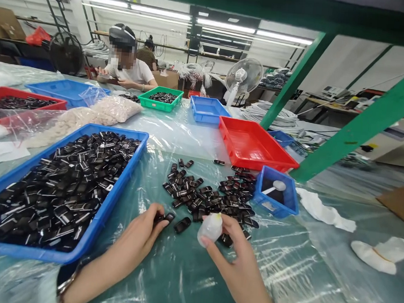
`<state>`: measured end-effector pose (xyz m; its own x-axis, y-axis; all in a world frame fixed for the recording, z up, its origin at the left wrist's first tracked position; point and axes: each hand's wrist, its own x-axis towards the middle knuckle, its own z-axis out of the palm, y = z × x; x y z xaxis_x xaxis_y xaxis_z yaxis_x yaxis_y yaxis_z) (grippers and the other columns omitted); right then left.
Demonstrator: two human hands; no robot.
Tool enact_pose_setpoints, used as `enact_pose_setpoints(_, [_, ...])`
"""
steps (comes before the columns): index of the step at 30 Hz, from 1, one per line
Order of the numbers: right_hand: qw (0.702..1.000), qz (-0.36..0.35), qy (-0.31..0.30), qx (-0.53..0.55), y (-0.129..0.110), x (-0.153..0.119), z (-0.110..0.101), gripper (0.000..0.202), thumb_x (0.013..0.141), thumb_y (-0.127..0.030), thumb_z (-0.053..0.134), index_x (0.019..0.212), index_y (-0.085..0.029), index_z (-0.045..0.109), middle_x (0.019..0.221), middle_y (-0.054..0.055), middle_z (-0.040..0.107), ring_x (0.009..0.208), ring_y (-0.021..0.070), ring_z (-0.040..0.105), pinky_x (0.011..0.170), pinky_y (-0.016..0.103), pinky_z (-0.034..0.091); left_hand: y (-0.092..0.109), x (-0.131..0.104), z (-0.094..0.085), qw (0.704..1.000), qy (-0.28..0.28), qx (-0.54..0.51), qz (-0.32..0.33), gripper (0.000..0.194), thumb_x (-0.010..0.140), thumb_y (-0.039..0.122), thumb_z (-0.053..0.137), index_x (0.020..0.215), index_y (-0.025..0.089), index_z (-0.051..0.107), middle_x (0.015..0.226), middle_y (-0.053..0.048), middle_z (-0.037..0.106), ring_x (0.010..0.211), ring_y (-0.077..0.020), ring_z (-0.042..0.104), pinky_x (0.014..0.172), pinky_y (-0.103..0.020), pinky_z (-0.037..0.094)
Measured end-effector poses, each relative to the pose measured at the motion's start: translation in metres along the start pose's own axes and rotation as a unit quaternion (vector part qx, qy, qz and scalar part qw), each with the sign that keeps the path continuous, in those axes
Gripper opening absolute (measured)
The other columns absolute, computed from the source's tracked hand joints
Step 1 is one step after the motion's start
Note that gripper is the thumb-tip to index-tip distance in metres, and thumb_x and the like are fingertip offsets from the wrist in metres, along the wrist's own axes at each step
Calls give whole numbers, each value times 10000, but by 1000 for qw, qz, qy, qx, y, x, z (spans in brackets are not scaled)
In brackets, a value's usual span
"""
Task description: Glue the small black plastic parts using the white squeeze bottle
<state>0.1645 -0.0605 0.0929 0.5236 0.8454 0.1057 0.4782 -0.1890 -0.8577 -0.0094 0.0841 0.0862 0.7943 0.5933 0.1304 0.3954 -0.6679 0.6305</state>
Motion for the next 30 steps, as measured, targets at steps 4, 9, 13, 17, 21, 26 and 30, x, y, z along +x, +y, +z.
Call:
enact_pose_setpoints(4, [1000,20,-13,-5,-1,-1,1,313,874,-444,544,1124,-256,528,1051,91,636,984,268,605,764,388,525,2,0,-1,999,-11,-30,-9,153,1019,315,273,1025,218,393,739,17,514,582,-163,520,556,-275,410])
enact_pose_setpoints(9, [1000,12,-17,-21,0,-4,2,317,868,-454,548,1120,-263,536,1069,96,648,1003,270,625,729,366,557,3,-3,1,998,-11,-63,-6,243,995,306,265,820,219,408,638,39,458,530,-142,462,519,-255,341])
enact_pose_setpoints(13, [997,-53,-1,-50,3,-6,2,267,871,-365,572,1125,-290,535,1073,60,674,962,234,658,756,352,564,2,-6,5,998,-23,-64,-11,261,922,314,387,680,220,362,510,80,330,426,-113,348,470,-247,224])
enact_pose_setpoints(17, [994,-92,-13,-61,0,-6,1,296,852,-324,620,1139,-331,551,1066,17,690,948,202,671,752,293,567,2,-8,3,997,-36,-68,-18,320,916,393,480,665,211,399,495,77,351,420,-115,356,468,-252,217])
enact_pose_setpoints(21, [996,-79,-40,0,-5,-11,0,295,878,-337,588,1171,-367,577,1127,0,681,991,172,668,775,233,561,7,-13,-9,994,-43,-100,13,259,1005,334,320,839,210,475,714,11,517,626,-162,519,584,-280,374])
enact_pose_setpoints(26, [994,-105,-38,4,-6,-19,-4,359,837,-454,643,1191,-406,609,1082,-9,729,880,177,710,705,217,574,6,-21,-13,984,-43,-160,72,159,1016,231,306,1156,268,372,1049,-28,498,938,-176,530,834,-304,442])
enact_pose_setpoints(30, [992,-121,9,27,-8,-22,-8,293,839,-513,618,1095,-372,606,812,-27,728,594,135,688,475,159,524,2,-25,-12,977,-42,-192,82,217,1015,225,374,1211,309,333,1132,-36,457,1042,-189,483,889,-303,420])
